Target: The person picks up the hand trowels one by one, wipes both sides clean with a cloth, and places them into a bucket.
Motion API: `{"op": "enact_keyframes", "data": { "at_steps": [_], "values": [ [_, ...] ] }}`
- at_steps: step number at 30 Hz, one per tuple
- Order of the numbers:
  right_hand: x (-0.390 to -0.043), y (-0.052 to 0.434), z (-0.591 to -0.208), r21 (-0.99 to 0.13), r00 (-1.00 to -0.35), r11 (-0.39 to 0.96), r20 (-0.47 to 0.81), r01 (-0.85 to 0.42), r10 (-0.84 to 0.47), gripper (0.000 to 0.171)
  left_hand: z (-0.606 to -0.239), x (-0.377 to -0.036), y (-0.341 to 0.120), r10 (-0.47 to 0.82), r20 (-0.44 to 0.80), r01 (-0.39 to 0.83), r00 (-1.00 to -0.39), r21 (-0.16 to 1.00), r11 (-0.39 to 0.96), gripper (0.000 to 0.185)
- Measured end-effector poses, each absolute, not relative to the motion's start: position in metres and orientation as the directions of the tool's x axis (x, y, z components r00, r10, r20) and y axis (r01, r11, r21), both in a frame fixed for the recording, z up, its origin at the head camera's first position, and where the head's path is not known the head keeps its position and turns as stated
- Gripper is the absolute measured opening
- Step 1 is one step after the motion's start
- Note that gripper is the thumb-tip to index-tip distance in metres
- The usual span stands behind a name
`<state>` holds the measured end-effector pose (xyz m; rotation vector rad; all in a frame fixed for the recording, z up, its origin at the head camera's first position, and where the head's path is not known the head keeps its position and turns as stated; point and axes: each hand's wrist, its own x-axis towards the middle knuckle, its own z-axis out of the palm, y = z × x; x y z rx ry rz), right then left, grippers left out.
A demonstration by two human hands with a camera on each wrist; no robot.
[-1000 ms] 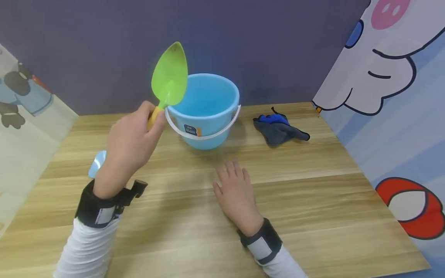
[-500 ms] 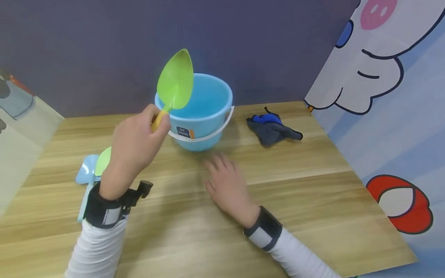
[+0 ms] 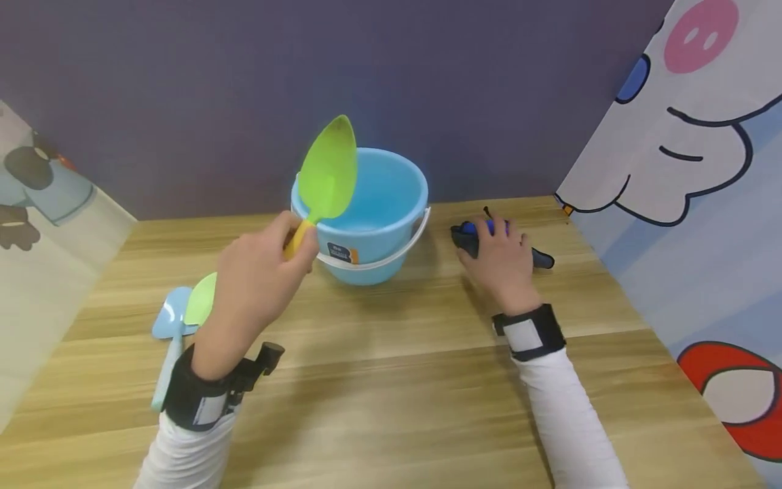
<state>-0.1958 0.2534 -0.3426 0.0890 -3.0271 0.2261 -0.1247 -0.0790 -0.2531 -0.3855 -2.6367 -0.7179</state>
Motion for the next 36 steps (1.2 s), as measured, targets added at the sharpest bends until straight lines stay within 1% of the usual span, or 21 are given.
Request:
{"op": "enact_keyframes", "data": {
  "at_steps": [5,9,13,17,22,28,32,36],
  "values": [
    [-0.224,0.284,-0.358,-0.194,-0.999,0.98,0.019,0.031,0.036,0.079,-0.257,-0.124,-0.072,0.174,0.476,0.385,-0.862,0.391,0.836,0.028],
    [-0.233,0.295,-0.371,-0.257,-0.994,0.961,-0.075,0.101,0.084,0.084,-0.259,-0.124,-0.07,0.177,0.479,0.389,-0.86,0.39,0.835,0.026],
    [-0.239,0.299,-0.38,-0.294,-0.983,0.948,-0.167,0.122,0.075,0.091,-0.259,-0.123,-0.069,0.177,0.467,0.387,-0.866,0.401,0.83,0.026],
    [-0.243,0.302,-0.384,-0.304,-0.976,0.947,-0.216,0.103,0.037,0.094,-0.258,-0.122,-0.07,0.182,0.466,0.387,-0.866,0.393,0.834,0.027],
    [-0.24,0.299,-0.385,-0.317,-0.969,0.946,-0.246,0.066,-0.015,0.092,-0.258,-0.122,-0.068,0.199,0.459,0.4,-0.866,0.398,0.825,0.026],
    [-0.237,0.293,-0.387,-0.264,-0.969,0.963,-0.245,0.044,-0.022,0.089,-0.261,-0.123,-0.067,0.232,0.466,0.435,-0.854,0.394,0.809,0.025],
    [-0.237,0.289,-0.387,-0.243,-0.977,0.969,-0.214,0.032,-0.022,0.086,-0.26,-0.124,-0.068,0.222,0.47,0.428,-0.854,0.395,0.813,0.025],
    [-0.237,0.284,-0.388,-0.264,-0.991,0.964,-0.129,0.005,-0.03,0.079,-0.258,-0.125,-0.07,0.199,0.465,0.405,-0.862,0.399,0.823,0.026]
  ]
}}
